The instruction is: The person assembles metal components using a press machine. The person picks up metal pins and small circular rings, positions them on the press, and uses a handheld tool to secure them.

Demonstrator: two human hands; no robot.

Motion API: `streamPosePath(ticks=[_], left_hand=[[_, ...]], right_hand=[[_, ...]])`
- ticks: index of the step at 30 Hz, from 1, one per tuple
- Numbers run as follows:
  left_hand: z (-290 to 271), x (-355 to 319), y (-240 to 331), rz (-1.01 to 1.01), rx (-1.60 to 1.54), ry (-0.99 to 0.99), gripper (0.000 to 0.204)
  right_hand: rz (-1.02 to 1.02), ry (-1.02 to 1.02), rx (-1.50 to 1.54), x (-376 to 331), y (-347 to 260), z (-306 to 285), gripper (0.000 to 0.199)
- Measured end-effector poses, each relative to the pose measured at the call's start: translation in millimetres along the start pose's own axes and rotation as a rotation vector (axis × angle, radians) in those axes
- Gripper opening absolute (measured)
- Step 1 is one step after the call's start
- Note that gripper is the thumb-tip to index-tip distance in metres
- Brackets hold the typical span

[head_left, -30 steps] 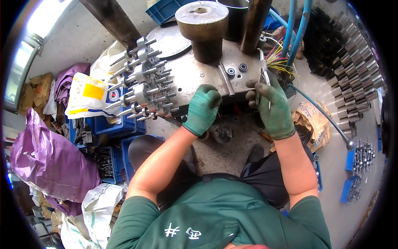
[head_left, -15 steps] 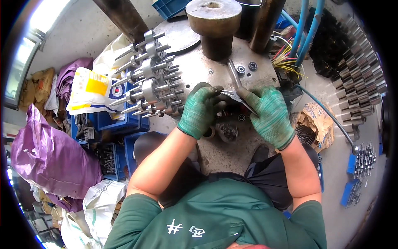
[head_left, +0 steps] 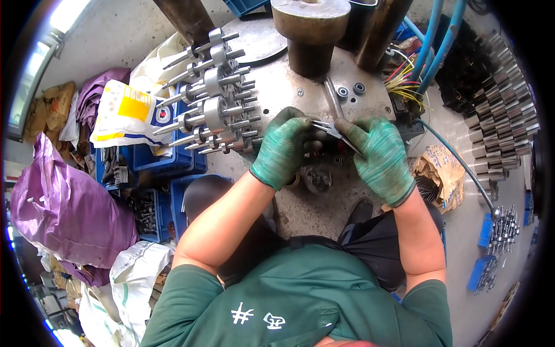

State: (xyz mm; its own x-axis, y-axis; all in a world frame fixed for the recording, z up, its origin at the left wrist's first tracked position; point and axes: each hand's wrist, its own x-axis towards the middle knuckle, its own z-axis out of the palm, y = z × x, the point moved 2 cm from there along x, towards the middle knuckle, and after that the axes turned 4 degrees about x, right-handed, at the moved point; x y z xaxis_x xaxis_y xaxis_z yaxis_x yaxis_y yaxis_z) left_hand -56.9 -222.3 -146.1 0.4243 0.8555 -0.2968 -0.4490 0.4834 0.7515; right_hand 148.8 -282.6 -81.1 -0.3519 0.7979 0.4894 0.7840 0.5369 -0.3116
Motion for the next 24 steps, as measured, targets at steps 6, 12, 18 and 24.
streamPosePath(ticks=[6,12,18,24], left_hand=[[2,-2,-44,0.019,-0.033,0.061,0.028],[-5,2,-146,0.509,1.669,-0.487,0.034],[-28,-8,-182,0.654,2.336,-0.915,0.041],[-42,0,-191,0.362,2.11,-0.959,0.048]], right_hand=[[0.426,-0.061,0.732,-7,-2,19,0.062],[0.616,-0.301,1.054,3,-45,57,0.065],[0.604,-0.374,1.032,-1,-52,106,0.068],[0.591,-0.426,1.032,7,-53,105,0.07]])
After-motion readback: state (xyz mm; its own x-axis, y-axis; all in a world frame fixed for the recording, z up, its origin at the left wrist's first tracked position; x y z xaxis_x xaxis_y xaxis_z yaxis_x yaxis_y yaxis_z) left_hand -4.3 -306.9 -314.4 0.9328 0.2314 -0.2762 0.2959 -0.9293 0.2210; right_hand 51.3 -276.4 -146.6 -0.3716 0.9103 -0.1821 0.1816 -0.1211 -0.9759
